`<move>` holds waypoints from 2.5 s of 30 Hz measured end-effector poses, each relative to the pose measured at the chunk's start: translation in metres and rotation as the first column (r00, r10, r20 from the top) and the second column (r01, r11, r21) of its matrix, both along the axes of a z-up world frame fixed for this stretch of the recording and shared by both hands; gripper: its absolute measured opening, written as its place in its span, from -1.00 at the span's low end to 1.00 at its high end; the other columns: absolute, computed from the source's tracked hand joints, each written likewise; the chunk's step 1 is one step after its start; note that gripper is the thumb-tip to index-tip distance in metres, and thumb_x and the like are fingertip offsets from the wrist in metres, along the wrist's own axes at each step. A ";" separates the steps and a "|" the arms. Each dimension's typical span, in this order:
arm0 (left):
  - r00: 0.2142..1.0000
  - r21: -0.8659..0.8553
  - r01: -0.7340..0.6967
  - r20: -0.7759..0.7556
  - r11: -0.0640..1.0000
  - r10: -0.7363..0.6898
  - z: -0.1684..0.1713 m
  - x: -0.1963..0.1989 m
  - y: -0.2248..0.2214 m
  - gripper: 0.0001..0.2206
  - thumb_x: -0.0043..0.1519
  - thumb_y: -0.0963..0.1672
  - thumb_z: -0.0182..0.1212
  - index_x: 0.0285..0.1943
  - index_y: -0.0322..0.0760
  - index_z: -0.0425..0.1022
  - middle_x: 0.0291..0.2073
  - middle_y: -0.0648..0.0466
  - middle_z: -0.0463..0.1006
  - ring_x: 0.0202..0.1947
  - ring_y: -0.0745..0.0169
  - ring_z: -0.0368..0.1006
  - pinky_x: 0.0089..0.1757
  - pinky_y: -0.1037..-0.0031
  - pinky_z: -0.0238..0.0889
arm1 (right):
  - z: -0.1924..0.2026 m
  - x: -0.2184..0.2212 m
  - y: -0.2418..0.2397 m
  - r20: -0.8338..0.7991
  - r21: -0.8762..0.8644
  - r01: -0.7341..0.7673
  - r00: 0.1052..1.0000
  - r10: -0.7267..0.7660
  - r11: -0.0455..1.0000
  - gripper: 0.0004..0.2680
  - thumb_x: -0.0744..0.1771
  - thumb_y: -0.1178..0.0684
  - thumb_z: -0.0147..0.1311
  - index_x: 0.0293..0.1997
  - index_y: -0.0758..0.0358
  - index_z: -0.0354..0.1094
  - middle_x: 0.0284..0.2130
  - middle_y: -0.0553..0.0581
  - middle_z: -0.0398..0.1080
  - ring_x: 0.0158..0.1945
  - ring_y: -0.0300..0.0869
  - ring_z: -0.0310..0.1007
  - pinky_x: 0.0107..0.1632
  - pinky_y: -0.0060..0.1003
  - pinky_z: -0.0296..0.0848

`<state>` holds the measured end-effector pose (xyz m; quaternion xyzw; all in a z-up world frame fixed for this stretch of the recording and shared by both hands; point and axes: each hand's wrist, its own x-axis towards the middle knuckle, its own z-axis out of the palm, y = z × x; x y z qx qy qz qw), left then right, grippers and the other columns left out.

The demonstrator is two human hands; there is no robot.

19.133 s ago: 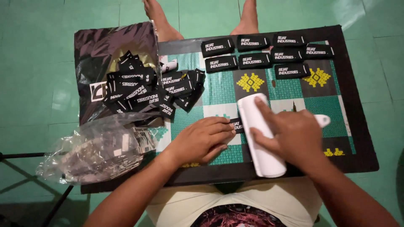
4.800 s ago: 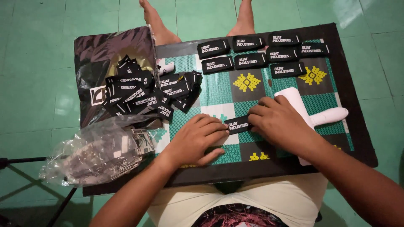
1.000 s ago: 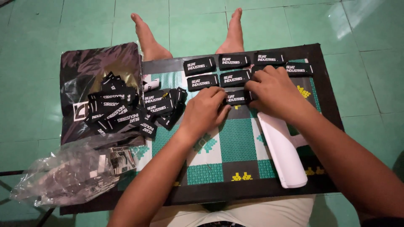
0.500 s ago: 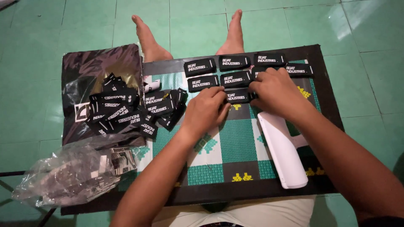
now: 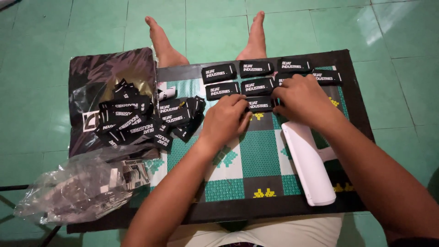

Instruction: The person folds small black fabric labels and arranges them on a checkered mat, then presses them with a roller.

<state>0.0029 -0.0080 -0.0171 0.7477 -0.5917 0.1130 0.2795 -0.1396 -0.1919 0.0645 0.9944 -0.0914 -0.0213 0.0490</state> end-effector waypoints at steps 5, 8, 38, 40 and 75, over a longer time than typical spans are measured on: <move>1.000 -0.008 -0.006 -0.012 1.000 0.005 0.000 -0.001 0.001 -0.82 0.22 0.00 0.21 -0.18 -0.10 0.53 -0.12 0.13 0.56 -0.17 0.10 0.53 -0.33 0.34 0.48 | -0.005 0.002 -0.003 -0.028 -0.012 0.008 1.000 -0.008 1.000 -0.77 0.23 -0.09 0.32 -0.11 0.11 0.58 -0.34 0.11 0.53 -0.20 -0.04 0.51 -0.17 -0.11 0.44; 1.000 -0.029 -0.011 0.005 1.000 0.011 -0.002 -0.001 0.000 -0.82 0.20 0.00 0.22 -0.21 -0.10 0.52 -0.13 0.15 0.55 -0.19 0.12 0.53 -0.36 0.36 0.47 | -0.006 0.003 -0.003 -0.029 -0.004 0.013 1.000 -0.013 1.000 -0.78 0.23 -0.09 0.33 -0.13 0.12 0.59 -0.35 0.11 0.53 -0.21 -0.03 0.51 -0.17 -0.11 0.45; 0.933 0.007 -0.073 0.353 0.997 0.066 0.007 -0.018 0.019 -0.87 0.19 -0.13 0.08 -0.20 0.13 0.47 -0.31 0.26 0.47 -0.28 0.14 0.38 -0.50 0.40 0.28 | -0.001 0.006 -0.014 -0.157 0.032 0.124 0.981 -0.117 0.992 -0.74 0.26 -0.20 0.29 0.00 -0.08 0.57 -0.32 0.09 0.50 -0.14 -0.01 0.47 -0.09 -0.08 0.38; 0.937 0.011 -0.056 0.347 0.998 0.049 0.014 -0.018 0.022 -0.86 0.20 -0.14 0.06 -0.17 0.10 0.48 -0.28 0.24 0.48 -0.26 0.12 0.37 -0.49 0.38 0.28 | -0.001 0.006 -0.012 -0.154 0.027 0.129 0.980 -0.123 0.991 -0.74 0.27 -0.20 0.28 0.00 -0.07 0.57 -0.31 0.10 0.50 -0.13 0.00 0.47 -0.08 -0.07 0.38; 0.984 0.011 0.041 -0.175 0.999 -0.038 0.052 -0.015 0.067 -0.42 0.33 0.03 0.05 0.51 -0.25 0.16 0.38 -0.16 0.34 0.25 -0.21 0.33 0.07 -0.01 0.28 | -0.006 0.008 0.014 0.071 -0.162 0.130 0.990 -0.120 0.978 -0.80 0.34 -0.27 0.10 -0.05 -0.23 0.56 -0.22 -0.12 0.56 -0.03 -0.05 0.49 -0.07 0.00 0.28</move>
